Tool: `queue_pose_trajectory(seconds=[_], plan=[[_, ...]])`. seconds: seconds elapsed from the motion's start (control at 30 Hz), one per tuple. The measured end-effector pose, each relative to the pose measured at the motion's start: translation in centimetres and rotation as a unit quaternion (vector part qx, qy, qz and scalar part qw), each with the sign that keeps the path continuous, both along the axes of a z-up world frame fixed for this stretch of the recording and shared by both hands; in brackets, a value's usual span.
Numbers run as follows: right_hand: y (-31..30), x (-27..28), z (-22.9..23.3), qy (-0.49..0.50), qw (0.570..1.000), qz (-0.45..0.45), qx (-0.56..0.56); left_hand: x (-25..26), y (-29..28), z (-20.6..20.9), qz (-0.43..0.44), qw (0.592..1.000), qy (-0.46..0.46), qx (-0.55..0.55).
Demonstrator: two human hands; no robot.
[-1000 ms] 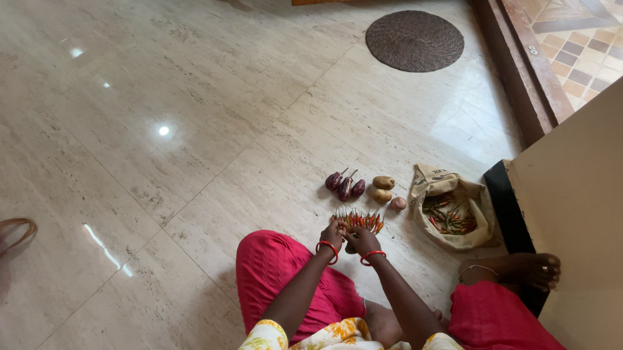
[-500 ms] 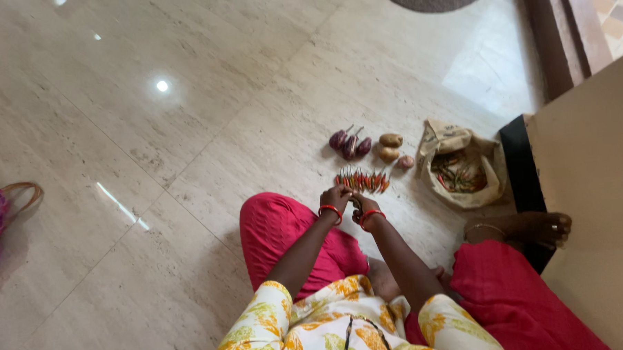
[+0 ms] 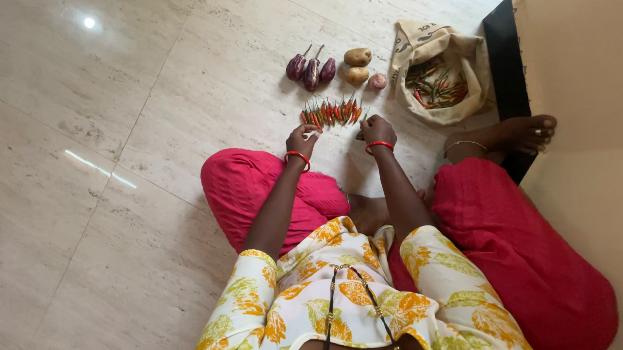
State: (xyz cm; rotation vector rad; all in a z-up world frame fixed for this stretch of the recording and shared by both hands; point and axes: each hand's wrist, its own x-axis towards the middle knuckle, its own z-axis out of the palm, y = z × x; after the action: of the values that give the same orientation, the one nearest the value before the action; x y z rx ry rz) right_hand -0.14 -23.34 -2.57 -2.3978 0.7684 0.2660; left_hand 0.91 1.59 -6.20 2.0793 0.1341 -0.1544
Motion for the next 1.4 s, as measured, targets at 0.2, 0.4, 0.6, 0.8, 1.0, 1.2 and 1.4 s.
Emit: queue_pose_trajectory(seconds=[0.2,0.4,0.6,0.8,1.0,1.2,1.4], plan=[[-1.5,1.0,-0.7,0.033,0.999,-0.008,0.001,1.1,0.3,0.4,0.062,0.998,0.001,0.028],[-1.3,2.2,-1.2,-0.036,0.999,0.034,0.006,1.0,0.3,0.0,0.024,0.999,-0.033,0.035],[-1.1,1.9,-0.4,-0.079,0.997,0.006,0.013,0.9,0.3,0.1,0.032,0.998,-0.009,0.045],[-2.4,1.9,0.6,-0.195,0.973,-0.105,0.057,0.8,0.1,0.9,0.026,0.999,-0.022,0.038],[-6.6,2.6,1.4,-0.232,0.943,-0.226,0.079,0.7,-0.1,1.6,0.009,0.998,-0.052,0.031],[-12.3,1.4,2.5,-0.171,0.969,-0.155,-0.087,0.7,-0.3,2.5,0.003,0.999,-0.035,0.008],[-12.2,1.2,2.7,-0.052,0.984,-0.106,-0.133,0.7,-0.2,2.9,0.008,1.000,-0.020,0.008]])
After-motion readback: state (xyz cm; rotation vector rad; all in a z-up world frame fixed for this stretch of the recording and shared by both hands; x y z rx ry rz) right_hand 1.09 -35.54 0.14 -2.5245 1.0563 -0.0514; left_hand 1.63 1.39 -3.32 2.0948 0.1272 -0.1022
